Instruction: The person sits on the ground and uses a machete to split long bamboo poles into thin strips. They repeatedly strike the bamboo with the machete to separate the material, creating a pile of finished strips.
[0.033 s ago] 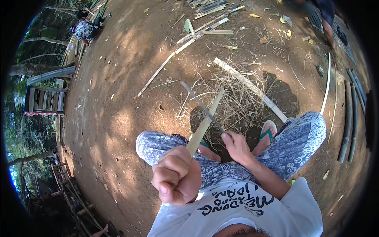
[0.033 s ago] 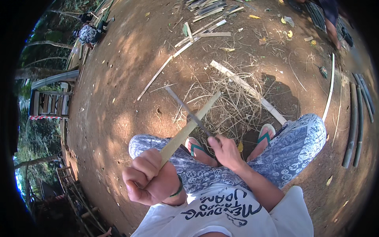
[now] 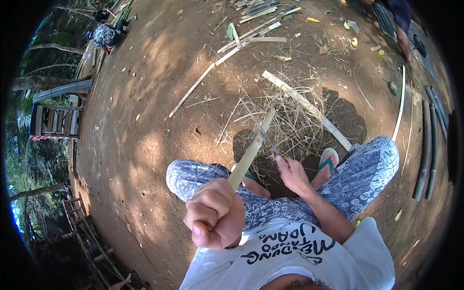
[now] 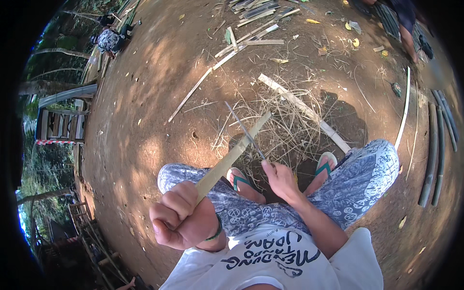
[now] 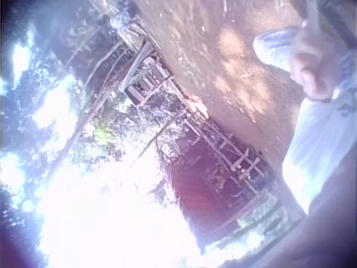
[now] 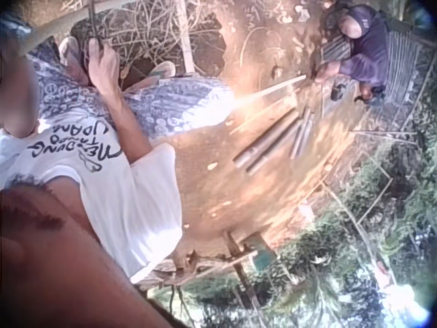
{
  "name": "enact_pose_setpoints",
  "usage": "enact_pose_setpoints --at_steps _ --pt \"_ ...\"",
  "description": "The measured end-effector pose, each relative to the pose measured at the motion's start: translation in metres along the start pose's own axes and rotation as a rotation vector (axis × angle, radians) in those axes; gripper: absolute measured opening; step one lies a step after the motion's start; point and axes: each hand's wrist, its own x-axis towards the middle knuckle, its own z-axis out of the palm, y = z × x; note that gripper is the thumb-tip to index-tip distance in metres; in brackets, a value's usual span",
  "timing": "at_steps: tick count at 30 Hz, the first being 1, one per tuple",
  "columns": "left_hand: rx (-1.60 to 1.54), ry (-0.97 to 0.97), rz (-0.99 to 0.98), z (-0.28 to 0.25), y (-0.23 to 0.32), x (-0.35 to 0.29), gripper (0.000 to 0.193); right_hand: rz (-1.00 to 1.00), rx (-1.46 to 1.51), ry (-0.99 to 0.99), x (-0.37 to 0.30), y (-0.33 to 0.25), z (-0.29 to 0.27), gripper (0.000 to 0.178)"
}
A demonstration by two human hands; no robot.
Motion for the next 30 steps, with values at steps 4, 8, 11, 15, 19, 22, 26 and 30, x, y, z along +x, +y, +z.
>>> enact_pose_setpoints --at_steps 4,8,11,15,19,22,26,30 --pt "-0.026 0.134 0.132 -0.004 -0.007 -0.004 0.041 -0.197 0.023 -0.054 -0.025 -0.017 0.0 0.044" --pt "-0.03 0.245 0.075 -0.002 -0.007 0.002 0.039 -0.523 0.079 -0.196 -0.041 -0.051 0.005 0.04" --pt "-0.023 0.287 0.019 -0.005 -0.002 0.015 0.04 -0.292 0.065 -0.044 -0.015 -0.03 0.022 0.046" --pt "-0.023 0.315 0.034 -0.01 -0.002 0.011 0.04 -0.358 0.047 -0.116 -0.037 -0.072 0.016 0.045" --pt "-0.022 0.315 0.006 -0.004 -0.001 0.015 0.041 -0.381 0.105 -0.09 -0.012 -0.027 0.026 0.044" --pt "0.015 0.334 0.015 -0.003 0.0 0.017 0.041 -0.292 -0.085 0.002 -0.006 -0.043 0.02 0.045" --pt "-0.031 0.306 0.022 0.001 -0.005 0.01 0.04 -0.601 0.014 -0.12 -0.04 -0.086 0.011 0.043" --pt "0.049 0.292 -0.016 -0.002 0.0 0.012 0.039 -0.295 -0.108 0.014 -0.005 -0.045 0.017 0.045"
